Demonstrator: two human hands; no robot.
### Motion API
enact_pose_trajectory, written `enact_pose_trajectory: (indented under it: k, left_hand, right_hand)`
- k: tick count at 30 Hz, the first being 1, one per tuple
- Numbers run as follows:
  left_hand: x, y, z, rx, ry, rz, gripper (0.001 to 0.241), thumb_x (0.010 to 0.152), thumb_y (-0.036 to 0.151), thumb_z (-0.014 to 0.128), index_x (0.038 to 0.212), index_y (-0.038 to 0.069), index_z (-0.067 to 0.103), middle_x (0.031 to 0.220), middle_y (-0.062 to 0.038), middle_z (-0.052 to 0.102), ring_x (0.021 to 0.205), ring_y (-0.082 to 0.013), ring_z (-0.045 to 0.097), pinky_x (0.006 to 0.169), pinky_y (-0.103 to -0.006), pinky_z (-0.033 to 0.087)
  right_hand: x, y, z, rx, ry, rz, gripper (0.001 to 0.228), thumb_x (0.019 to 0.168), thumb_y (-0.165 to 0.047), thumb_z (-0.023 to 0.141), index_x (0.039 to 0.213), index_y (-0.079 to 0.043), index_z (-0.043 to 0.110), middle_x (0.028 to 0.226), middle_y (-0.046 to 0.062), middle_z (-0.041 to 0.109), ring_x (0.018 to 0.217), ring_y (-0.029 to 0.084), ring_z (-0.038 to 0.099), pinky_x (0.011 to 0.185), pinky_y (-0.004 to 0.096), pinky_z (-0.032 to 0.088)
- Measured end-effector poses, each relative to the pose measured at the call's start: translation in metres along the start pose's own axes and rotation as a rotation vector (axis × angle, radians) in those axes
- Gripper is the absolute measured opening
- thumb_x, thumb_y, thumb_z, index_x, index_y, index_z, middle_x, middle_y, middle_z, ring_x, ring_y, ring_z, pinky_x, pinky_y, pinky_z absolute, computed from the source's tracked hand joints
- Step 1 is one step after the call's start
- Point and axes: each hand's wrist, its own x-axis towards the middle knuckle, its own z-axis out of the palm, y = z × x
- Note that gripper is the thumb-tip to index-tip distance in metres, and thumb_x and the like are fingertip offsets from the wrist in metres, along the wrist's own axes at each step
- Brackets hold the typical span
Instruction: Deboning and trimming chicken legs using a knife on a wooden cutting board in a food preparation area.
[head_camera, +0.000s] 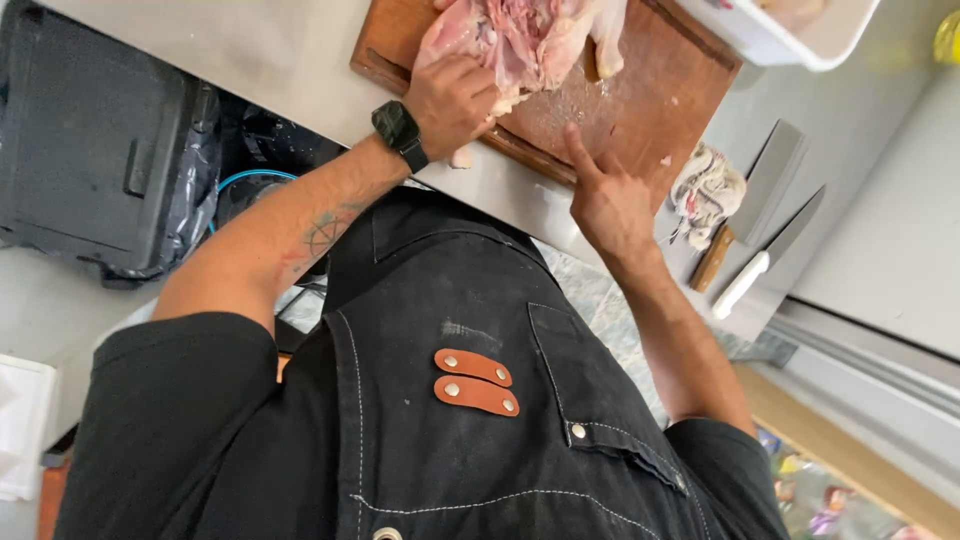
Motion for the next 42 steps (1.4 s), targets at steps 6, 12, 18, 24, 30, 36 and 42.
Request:
enact_pose_trajectory:
  k: [6,12,18,24,30,36,42]
  left_hand:
    - [0.005,0.015,-0.002,-0.001,0.066,-0.025,0.021,0.095,0.001,0.066,0.080,0.013,0.072,0.084,-0.002,0.069,0.077,-0.0229,0.060,0.077,-0.0378,0.060]
    - [-0.004,0.008,0.019,-0.048,-0.057,-0.061,0.016,0.104,0.013,0.067,0.095,0.012,0.079,0.101,-0.005,0.078,0.102,-0.0283,0.073,0.099,-0.0461,0.064]
    - [0.001,0.009,0.013,0.035,0.022,-0.030,0.018,0.096,0.028,0.083,0.086,0.017,0.072,0.092,0.002,0.063,0.088,-0.0223,0.061,0.080,-0.0362,0.058]
    - [0.003,0.011,0.011,0.023,0.088,-0.045,0.015,0.098,0.008,0.068,0.086,0.015,0.075,0.086,0.001,0.064,0.078,-0.0218,0.060,0.082,-0.0366,0.061]
    - [0.006,0.014,0.001,0.028,0.078,-0.058,0.013,0.095,0.018,0.078,0.083,0.018,0.072,0.089,0.001,0.066,0.081,-0.0219,0.059,0.073,-0.0364,0.056]
    - [0.011,0.017,0.002,-0.068,0.165,-0.113,0.018,0.081,0.012,0.079,0.098,0.019,0.078,0.087,0.001,0.069,0.076,-0.0213,0.067,0.083,-0.0377,0.064]
    - [0.004,0.008,0.017,0.017,0.005,-0.101,0.018,0.092,0.033,0.085,0.087,0.021,0.074,0.090,0.001,0.070,0.081,-0.0187,0.068,0.085,-0.0324,0.062]
  right_hand:
    - [0.051,-0.005,0.039,0.057,0.170,-0.027,0.073,0.102,-0.002,0.057,0.170,-0.025,0.045,0.087,0.015,0.059,0.058,0.042,0.054,0.043,0.056,0.045]
    - [0.053,-0.011,0.016,0.186,0.194,0.008,0.065,0.111,-0.001,0.059,0.171,-0.022,0.044,0.071,0.006,0.052,0.054,0.022,0.042,0.048,0.042,0.044]
    - [0.094,-0.041,0.003,0.391,0.262,-0.018,0.060,0.111,0.004,0.049,0.168,-0.014,0.046,0.060,-0.002,0.054,0.048,0.013,0.044,0.046,0.031,0.042]
    - [0.063,-0.022,-0.008,0.287,0.291,-0.162,0.050,0.115,0.001,0.051,0.164,-0.009,0.053,0.075,0.007,0.053,0.058,0.021,0.044,0.054,0.040,0.041]
    - [0.064,-0.022,0.006,-0.062,0.145,-0.060,0.069,0.102,0.004,0.059,0.166,-0.019,0.051,0.079,0.009,0.056,0.049,0.029,0.051,0.039,0.048,0.049]
    - [0.096,-0.064,0.004,-0.111,0.047,0.139,0.081,0.107,0.007,0.057,0.173,-0.029,0.026,0.100,0.020,0.068,0.054,0.023,0.059,0.044,0.039,0.060]
    - [0.041,-0.043,-0.001,-0.009,0.167,0.066,0.070,0.104,0.013,0.047,0.170,-0.011,0.042,0.075,0.008,0.057,0.050,0.017,0.044,0.040,0.033,0.043]
